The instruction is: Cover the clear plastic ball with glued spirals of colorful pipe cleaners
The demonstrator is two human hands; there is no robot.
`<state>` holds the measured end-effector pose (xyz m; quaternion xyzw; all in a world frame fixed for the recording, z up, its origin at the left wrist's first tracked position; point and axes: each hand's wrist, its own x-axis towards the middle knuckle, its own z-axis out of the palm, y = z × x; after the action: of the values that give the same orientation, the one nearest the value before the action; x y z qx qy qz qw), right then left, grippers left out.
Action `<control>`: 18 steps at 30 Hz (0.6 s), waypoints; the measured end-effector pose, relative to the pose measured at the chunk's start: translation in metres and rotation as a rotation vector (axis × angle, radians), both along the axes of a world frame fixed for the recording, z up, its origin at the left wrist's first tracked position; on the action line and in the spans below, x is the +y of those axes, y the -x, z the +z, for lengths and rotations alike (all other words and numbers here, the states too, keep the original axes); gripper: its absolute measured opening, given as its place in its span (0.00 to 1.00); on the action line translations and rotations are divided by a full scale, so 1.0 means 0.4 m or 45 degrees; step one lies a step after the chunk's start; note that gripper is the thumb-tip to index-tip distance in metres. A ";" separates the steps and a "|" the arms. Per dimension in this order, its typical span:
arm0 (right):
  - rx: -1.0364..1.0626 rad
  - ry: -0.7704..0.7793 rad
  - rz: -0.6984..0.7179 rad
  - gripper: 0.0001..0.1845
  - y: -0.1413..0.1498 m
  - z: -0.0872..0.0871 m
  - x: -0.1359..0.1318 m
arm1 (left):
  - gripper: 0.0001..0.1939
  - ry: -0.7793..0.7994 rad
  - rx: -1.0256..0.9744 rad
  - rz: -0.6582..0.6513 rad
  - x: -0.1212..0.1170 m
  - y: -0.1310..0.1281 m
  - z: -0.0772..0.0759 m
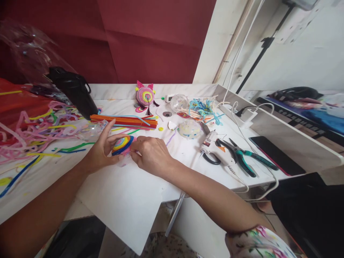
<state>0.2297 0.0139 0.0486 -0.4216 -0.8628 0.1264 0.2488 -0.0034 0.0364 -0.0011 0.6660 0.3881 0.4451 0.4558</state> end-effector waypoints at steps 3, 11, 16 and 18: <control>0.003 0.039 -0.034 0.07 0.006 0.001 -0.002 | 0.71 0.010 0.010 -0.029 -0.003 -0.003 0.009; -0.002 0.109 -0.115 0.07 0.019 0.001 -0.011 | 0.72 -0.001 -0.018 -0.077 -0.003 -0.011 0.007; -0.008 0.132 -0.165 0.06 0.025 0.004 -0.011 | 0.69 -0.027 0.012 -0.055 -0.003 -0.012 0.004; 0.001 0.144 -0.174 0.06 0.025 0.003 -0.012 | 0.68 -0.042 0.041 -0.053 -0.004 -0.013 0.007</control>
<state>0.2195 0.0090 0.0499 -0.4929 -0.8233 0.1578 0.2331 0.0016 0.0347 0.0019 0.6885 0.3741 0.4308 0.4477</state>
